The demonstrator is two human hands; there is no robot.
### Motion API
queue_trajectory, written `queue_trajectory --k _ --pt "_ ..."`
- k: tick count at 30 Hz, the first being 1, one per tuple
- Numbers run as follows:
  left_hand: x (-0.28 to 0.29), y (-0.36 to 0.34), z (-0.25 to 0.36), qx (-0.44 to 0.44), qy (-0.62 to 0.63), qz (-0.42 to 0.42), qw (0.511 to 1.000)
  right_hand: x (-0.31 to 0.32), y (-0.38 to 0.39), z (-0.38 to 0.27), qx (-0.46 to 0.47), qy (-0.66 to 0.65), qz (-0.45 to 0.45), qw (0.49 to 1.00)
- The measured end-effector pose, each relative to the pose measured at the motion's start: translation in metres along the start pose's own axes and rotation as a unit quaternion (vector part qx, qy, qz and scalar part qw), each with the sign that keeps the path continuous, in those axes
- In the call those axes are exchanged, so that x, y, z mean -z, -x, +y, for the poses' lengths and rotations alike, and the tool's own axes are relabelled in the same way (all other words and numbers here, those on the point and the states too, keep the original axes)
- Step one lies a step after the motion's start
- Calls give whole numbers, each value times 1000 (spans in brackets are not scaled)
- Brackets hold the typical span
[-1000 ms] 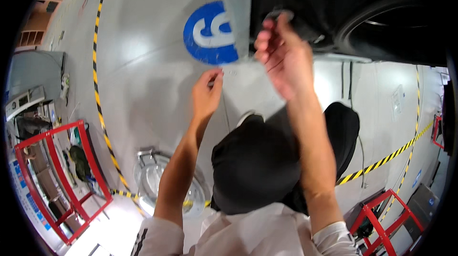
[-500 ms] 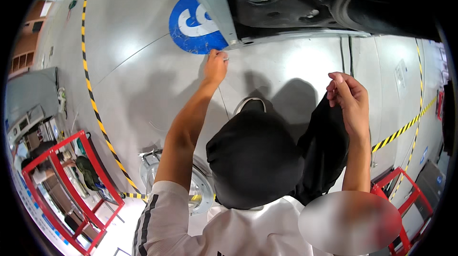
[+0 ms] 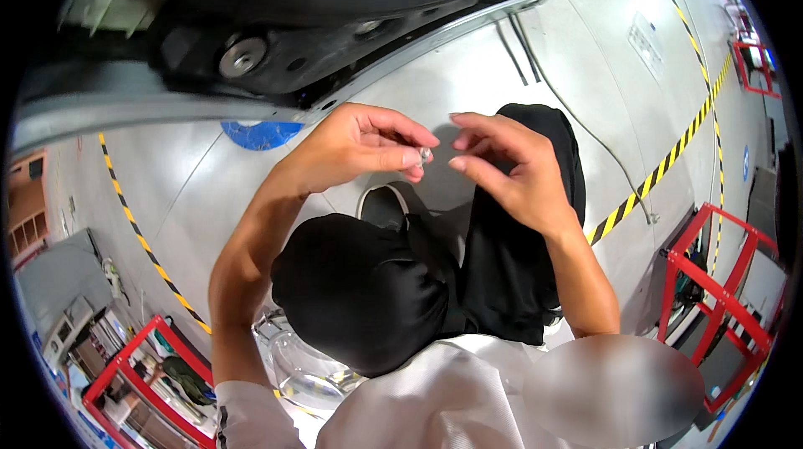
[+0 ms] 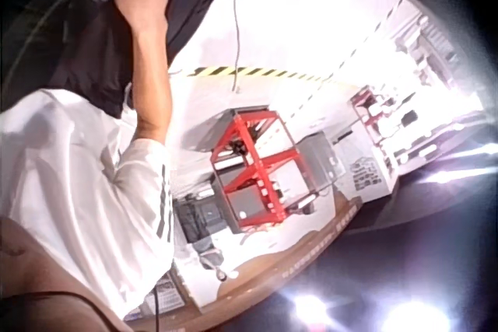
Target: The person picks up a curved heavy component from the floor and fits it onto the base of a disassembled washing machine. They then pick up two bolts and a spring, aligning and inserting the bolts into the component by hand.
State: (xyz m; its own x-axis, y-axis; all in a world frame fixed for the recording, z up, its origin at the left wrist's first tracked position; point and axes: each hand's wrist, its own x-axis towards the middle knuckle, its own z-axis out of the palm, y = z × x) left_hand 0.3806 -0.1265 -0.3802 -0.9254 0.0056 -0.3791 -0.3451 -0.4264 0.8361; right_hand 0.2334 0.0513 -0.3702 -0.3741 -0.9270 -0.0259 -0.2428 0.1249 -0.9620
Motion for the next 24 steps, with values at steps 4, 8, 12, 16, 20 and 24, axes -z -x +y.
queue_trajectory --k 4,8,12,16,20,24 --pt "-38 -12 41 17 -50 8 999 20 6 -7 150 54 21 987" --pt "-63 -30 58 -26 -144 32 989 42 20 -4 200 63 73 975" --pt "-93 -49 67 -80 -187 24 979 63 31 1 204 29 143 968" --pt "-114 -73 78 -152 -206 -1 967 86 42 -3 136 -57 177 973" --pt "-139 -96 96 -169 -176 -40 969 111 54 -19 55 -199 213 955" --pt "-175 -110 123 -168 -38 -65 983 146 70 -67 -23 -337 241 910"
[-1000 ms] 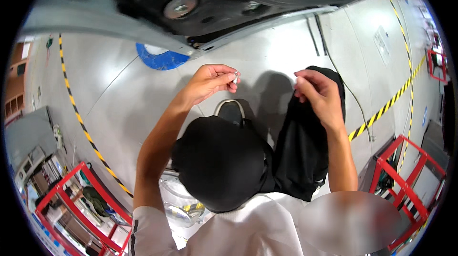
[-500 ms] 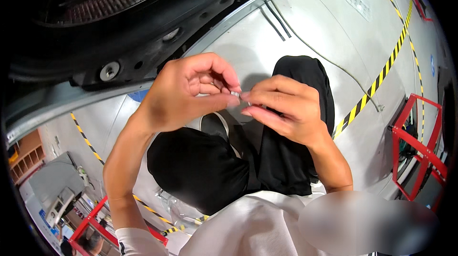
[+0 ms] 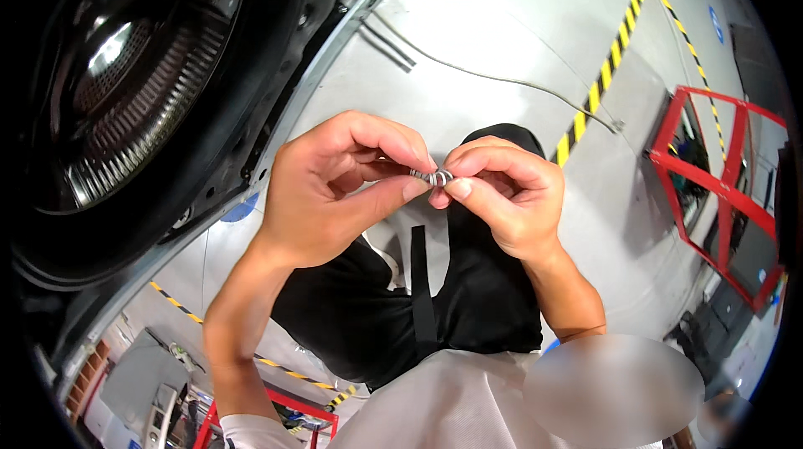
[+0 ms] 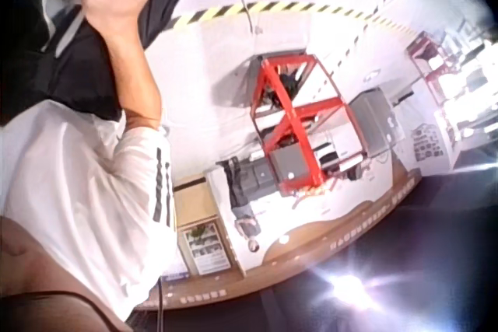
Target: The person picks up a curved heavy component from the floor and fits it onto the base of a disassembled washing machine. They then pick up two bolts and a spring, aligning and inserting the bolts into the component by hand.
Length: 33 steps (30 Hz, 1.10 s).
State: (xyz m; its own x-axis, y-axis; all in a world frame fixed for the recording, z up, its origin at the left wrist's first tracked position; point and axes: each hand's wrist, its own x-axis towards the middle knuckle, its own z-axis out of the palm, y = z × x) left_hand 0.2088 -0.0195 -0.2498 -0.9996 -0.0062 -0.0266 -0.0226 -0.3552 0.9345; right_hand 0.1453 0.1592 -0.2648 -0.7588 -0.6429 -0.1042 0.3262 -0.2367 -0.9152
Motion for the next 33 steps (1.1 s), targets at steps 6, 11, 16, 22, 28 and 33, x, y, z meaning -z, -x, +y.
queue_trajectory --k 6,11,16,22,28,33 --pt "-66 -24 48 113 119 73 984 -5 26 -97 -97 -61 117 987" --pt "-116 -14 100 232 241 102 937 -21 57 -165 -185 -95 190 959" --pt "-151 1 162 296 322 111 893 -53 86 -233 -222 -198 234 925" --pt "-176 5 226 292 258 98 916 -87 114 -291 -171 -218 285 918" --pt "-206 1 248 255 139 52 955 -86 145 -313 -98 -246 337 904" --pt "-256 -19 249 260 74 -13 963 -54 176 -330 -67 -281 373 882"
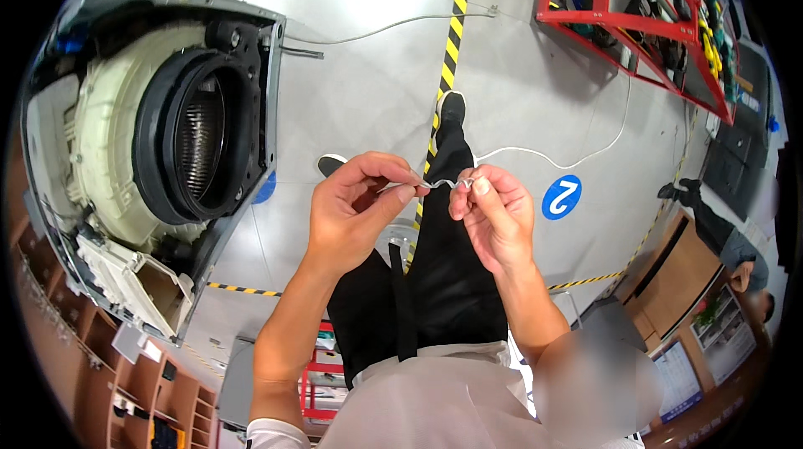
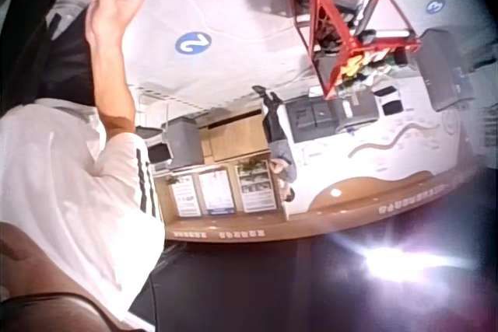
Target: The person picks up a curved heavy component from the floor and fits it onto the base of a disassembled washing machine. They then pick up two bolts and a spring, aligning and inserting the bolts into the component by hand.
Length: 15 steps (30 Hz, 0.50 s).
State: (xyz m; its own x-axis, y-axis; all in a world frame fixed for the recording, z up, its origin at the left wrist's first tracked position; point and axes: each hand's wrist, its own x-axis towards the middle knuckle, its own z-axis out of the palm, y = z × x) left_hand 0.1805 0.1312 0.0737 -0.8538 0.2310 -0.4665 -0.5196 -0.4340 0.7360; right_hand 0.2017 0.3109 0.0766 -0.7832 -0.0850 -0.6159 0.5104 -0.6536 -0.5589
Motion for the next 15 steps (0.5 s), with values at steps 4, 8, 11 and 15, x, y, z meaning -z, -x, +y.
queue_trajectory --k 4,8,11,15 --pt "-65 -23 -1 3 -31 -29 999 33 6 -54 28 15 8 999" --pt "-137 -43 0 0 -81 -19 997 58 15 -122 36 168 27 985" --pt "-189 -51 8 25 -96 -15 995 75 19 -169 107 229 8 967" --pt "-239 -60 16 76 -113 10 991 82 18 -234 226 362 -3 905"
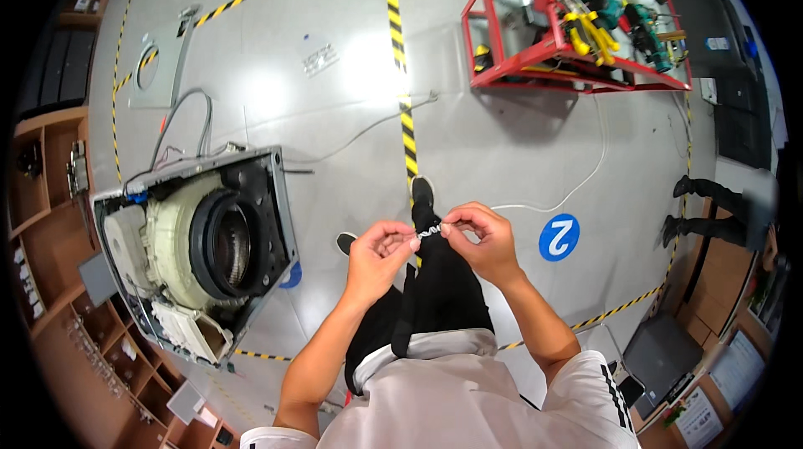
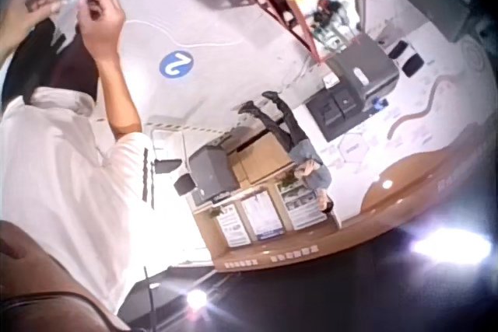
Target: The person picks up a curved heavy component from the floor and fits it onto the base of a disassembled washing machine. They then pick up two bolts and a spring, aligning and inserting the bolts into the component by hand.
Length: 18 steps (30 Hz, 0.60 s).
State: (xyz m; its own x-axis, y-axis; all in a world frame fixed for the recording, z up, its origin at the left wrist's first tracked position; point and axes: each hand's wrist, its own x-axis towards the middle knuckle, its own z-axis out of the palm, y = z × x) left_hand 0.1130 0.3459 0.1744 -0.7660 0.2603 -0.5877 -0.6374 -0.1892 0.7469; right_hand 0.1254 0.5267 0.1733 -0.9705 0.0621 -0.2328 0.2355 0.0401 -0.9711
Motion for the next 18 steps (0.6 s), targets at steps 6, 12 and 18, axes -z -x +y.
queue_trajectory --k 6,12,18 --pt "-35 -18 26 12 -13 -10 1000 36 -25 -37 46 96 24 994" --pt "-33 -50 42 8 -82 7 997 77 -48 -53 47 187 129 973" --pt "15 -107 59 -15 -209 -33 977 150 -72 17 -164 148 239 946"
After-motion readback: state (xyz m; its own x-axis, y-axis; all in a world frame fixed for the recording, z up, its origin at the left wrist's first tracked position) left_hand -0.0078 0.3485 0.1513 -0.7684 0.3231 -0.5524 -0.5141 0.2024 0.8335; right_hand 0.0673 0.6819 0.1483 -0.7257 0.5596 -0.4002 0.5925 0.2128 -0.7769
